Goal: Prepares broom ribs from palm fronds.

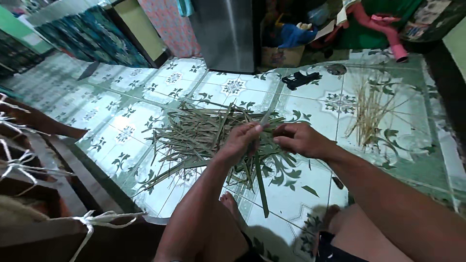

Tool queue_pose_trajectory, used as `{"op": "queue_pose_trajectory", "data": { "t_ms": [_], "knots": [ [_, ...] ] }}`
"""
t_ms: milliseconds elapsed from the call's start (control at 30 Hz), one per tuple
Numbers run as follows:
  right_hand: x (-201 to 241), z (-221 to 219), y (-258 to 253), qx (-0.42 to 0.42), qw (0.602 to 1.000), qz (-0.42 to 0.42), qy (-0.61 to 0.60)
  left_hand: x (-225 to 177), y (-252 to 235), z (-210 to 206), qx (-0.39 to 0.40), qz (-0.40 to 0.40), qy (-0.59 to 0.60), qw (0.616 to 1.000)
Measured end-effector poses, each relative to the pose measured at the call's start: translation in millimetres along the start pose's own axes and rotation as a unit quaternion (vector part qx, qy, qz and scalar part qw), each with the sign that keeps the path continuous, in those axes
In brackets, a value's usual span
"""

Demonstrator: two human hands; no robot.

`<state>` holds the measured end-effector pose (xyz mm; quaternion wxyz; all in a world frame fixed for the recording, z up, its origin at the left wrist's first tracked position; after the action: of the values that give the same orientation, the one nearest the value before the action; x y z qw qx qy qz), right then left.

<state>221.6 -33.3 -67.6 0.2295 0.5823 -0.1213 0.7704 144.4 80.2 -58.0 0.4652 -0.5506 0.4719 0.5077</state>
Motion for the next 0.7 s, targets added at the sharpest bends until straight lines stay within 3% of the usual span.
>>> {"op": "queue_pose_trajectory", "data": {
  "t_ms": [133, 300, 500, 700],
  "knots": [
    [4, 2, -3, -0.025, 0.999, 0.002, -0.038, -1, -1, -5, -0.001, 0.000, 0.000, 1.000],
    [3, 8, -3, -0.014, 1.000, 0.004, -0.013, -10, -2, 19, -0.057, -0.045, 0.019, 0.997],
    [9, 6, 0, -0.011, 0.999, 0.025, 0.016, -2, -1, 1, 0.003, -0.021, 0.001, 1.000],
    [10, 6, 2, -0.007, 0.999, 0.043, 0.031, -10, 1, 17, -0.046, -0.040, 0.033, 0.998]
  ]
}}
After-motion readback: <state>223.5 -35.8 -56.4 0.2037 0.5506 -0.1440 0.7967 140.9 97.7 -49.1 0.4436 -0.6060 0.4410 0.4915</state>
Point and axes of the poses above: each hand's wrist, its own y-axis away from the middle knuckle, its own z-axis out of the back of the hand, x = y × z, the point moved 10 cm from there along -y, towards the middle knuckle, and after that the axes turned 9 degrees about -z, right-handed, at the moved point
